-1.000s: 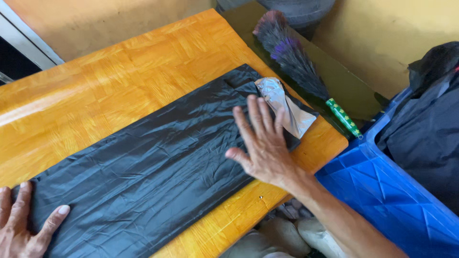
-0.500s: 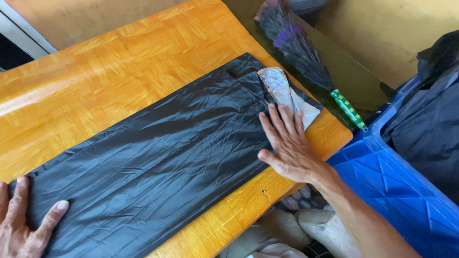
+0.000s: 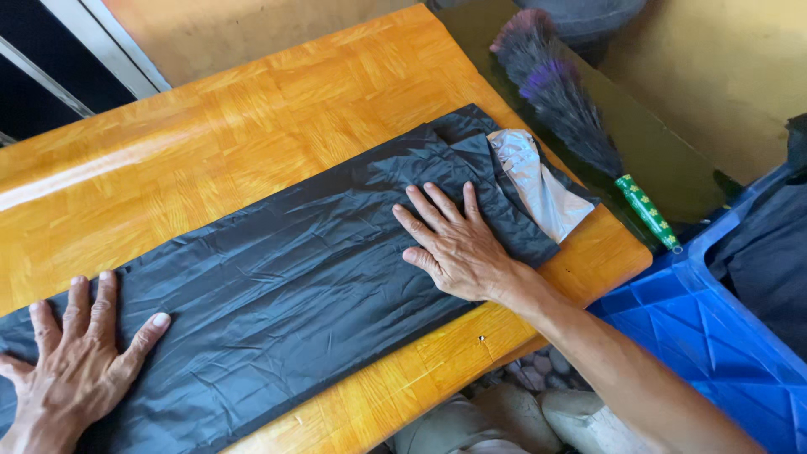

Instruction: The person folds a black garment on a wooden table. They smooth the fabric with their hands, use a feather duster to brush the surface, and fold the garment into a compact rectangle.

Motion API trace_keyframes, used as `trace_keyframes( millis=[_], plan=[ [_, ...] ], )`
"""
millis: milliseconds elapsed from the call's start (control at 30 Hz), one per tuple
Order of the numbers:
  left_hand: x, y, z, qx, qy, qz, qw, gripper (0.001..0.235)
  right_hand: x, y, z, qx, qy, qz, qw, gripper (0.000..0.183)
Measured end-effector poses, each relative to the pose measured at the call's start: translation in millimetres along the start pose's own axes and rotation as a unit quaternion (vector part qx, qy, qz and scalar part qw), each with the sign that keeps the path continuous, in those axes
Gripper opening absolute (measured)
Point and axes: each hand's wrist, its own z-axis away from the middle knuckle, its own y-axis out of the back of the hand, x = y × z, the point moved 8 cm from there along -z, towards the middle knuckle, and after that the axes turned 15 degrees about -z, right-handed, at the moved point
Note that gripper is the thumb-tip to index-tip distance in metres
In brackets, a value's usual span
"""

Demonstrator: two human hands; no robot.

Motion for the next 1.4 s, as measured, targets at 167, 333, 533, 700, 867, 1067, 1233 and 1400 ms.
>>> trace_keyframes(
  millis=[167, 333, 533, 700, 867, 1067, 1233, 1400],
  plan=[
    [24.2, -12.2, -5.8, 0.127, -0.05, -0.172, 0.976, 0.095, -1.4, -4.8, 4.3, 0.025, 0.003, 0.049, 0.998, 0.064],
    [240.1, 31.2, 125.7, 0.331, -0.266, -0.086, 0.901, 0.08, -2.2, -6.5, 7.5, 0.023, 0.0, 0.028, 0.999, 0.061],
    [312.1, 15.2, 165.7, 0.318, -0.292, 0.08, 0.898, 0.094, 2.0, -7.4, 7.3, 0.015, -0.006, 0.032, 0.999, 0.061],
    [286.8, 10.1, 166.1, 0.305, -0.265, 0.046, 0.914, 0.093, 0.9, -4.9, 6.3, 0.021, 0.003, 0.037, 0.999, 0.062],
    [233.6, -9.6, 158.6, 0.257, -0.215, 0.023, 0.942, 0.094, 4.5, -7.6, 8.1, 0.019, 0.006, 0.033, 0.999, 0.062],
    [205.0, -15.8, 157.8, 0.257, -0.19, 0.01, 0.948, 0.084, -9.9, 1.4, 7.9, 0.047, 0.019, 0.081, 0.995, 0.062],
    [204.7, -14.9, 156.5, 0.266, -0.169, -0.014, 0.949, 0.069, -91.1, 15.9, -4.7, 0.08, 0.036, 0.07, 0.994, 0.076],
    [209.2, -22.8, 156.1, 0.266, -0.196, -0.011, 0.944, 0.071, -135.4, -26.8, -12.8, 0.067, 0.091, -0.046, 0.992, 0.067]
  ],
)
